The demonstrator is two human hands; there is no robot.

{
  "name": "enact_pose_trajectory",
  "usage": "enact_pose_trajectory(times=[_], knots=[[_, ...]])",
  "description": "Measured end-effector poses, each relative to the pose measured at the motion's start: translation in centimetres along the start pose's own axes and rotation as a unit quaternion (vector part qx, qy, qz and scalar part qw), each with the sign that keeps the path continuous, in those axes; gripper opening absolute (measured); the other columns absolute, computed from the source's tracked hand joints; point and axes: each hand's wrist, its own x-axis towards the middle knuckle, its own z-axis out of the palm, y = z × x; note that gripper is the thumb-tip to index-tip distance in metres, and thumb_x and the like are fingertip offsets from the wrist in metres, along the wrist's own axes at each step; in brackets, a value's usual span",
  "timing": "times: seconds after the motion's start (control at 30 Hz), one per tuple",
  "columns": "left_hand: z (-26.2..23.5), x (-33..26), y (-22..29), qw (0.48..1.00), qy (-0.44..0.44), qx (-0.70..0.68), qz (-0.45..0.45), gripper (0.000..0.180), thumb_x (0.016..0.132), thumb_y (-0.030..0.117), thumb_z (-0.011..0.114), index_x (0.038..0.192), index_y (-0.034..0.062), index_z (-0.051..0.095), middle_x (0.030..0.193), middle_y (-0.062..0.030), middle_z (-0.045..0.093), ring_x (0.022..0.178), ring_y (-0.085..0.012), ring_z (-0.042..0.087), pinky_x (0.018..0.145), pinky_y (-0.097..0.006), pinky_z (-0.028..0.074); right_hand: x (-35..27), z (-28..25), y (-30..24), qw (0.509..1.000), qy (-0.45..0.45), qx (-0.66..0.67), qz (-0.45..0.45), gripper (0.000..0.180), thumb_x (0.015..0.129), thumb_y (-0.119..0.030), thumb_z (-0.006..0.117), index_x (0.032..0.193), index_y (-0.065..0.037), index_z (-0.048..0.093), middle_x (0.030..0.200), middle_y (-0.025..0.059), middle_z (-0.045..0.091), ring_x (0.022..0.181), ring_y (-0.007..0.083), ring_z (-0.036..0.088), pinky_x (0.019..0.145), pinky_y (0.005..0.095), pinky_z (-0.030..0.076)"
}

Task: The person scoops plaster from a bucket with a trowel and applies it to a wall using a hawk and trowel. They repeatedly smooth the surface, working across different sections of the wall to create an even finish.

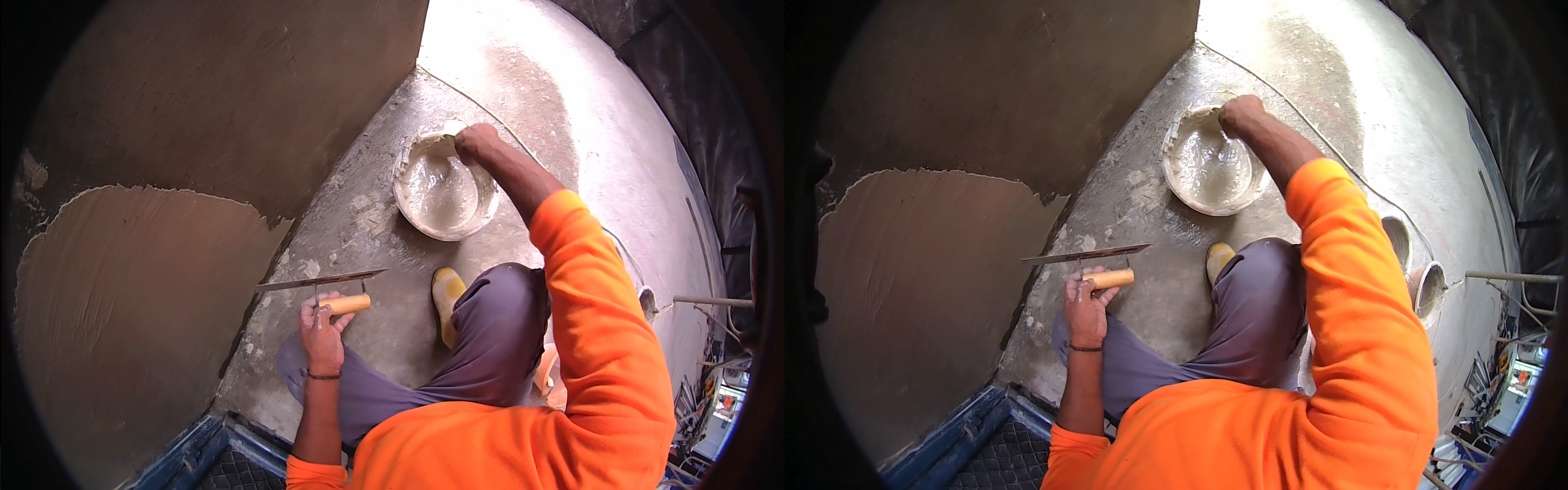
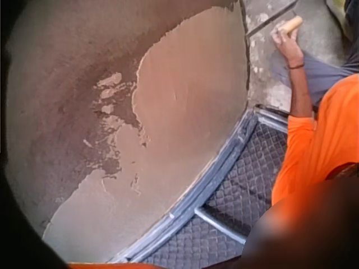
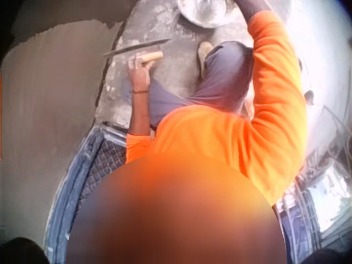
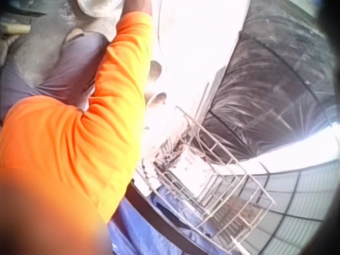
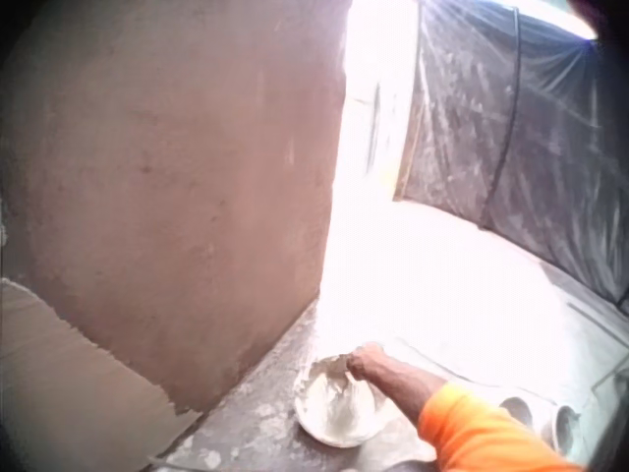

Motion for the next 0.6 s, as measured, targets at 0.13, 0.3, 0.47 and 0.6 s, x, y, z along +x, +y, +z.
enact_pose_trajectory(times=[0.13, 0.3, 0.47, 0.6], knots=[[-0.4, -1.0, -0.4, 1.0, -0.003, 0.004, 0.002, 0.027, 0.097, 0.007, 0.052, 0.124, 0.0062, 0.052, 0.127, -0.0161, 0.063, 0.114, -0.0278, 0.065, 0.086, -0.046, 0.06, 3.8, -1.5, -3.0, 0.998, 0.044, -0.036, -0.002, 0.017, 0.089, -0.024, 0.075, 0.104, -0.017, 0.078, 0.099, 0.0027, 0.077, 0.089, 0.019, 0.073, 0.067, 0.0344, 0.058], [-0.3, -1.1, -1.7, 1.0, 0.006, 0.001, -0.002, 0.027, 0.097, 0.009, 0.053, 0.124, 0.0062, 0.052, 0.126, -0.0158, 0.063, 0.114, -0.0272, 0.065, 0.084, -0.044, 0.06, 3.2, 1.4, -7.5, 0.975, 0.126, -0.146, -0.112, 0.013, 0.089, -0.02, 0.074, 0.1, -0.014, 0.078, 0.096, 0.0041, 0.077, 0.085, 0.0225, 0.073, 0.061, 0.0396, 0.058], [0.6, -0.3, -2.6, 1.0, -0.014, 0.015, -0.006, 0.024, 0.1, 0.009, 0.05, 0.124, 0.0077, 0.052, 0.128, -0.0171, 0.061, 0.116, -0.0304, 0.064, 0.086, -0.047, 0.061, -3.2, 4.8, -13.4, 0.965, 0.102, -0.189, -0.148, 0.025, 0.08, -0.021, 0.081, 0.103, -0.013, 0.081, 0.105, 0.0078, 0.078, 0.091, 0.0292, 0.074, 0.068, 0.0469, 0.06], [0.2, -0.4, -2.5, 1.0, -0.02, 0.01, 0.006, 0.025, 0.099, 0.009, 0.051, 0.124, 0.0078, 0.052, 0.128, -0.0171, 0.062, 0.116, -0.0304, 0.064, 0.086, -0.048, 0.061, -6.4, 4.3, -7.8, 0.962, 0.11, -0.182, -0.171, 0.018, 0.085, -0.021, 0.08, 0.101, -0.014, 0.08, 0.099, 0.0085, 0.077, 0.094, 0.0246, 0.073, 0.065, 0.0382, 0.057]])
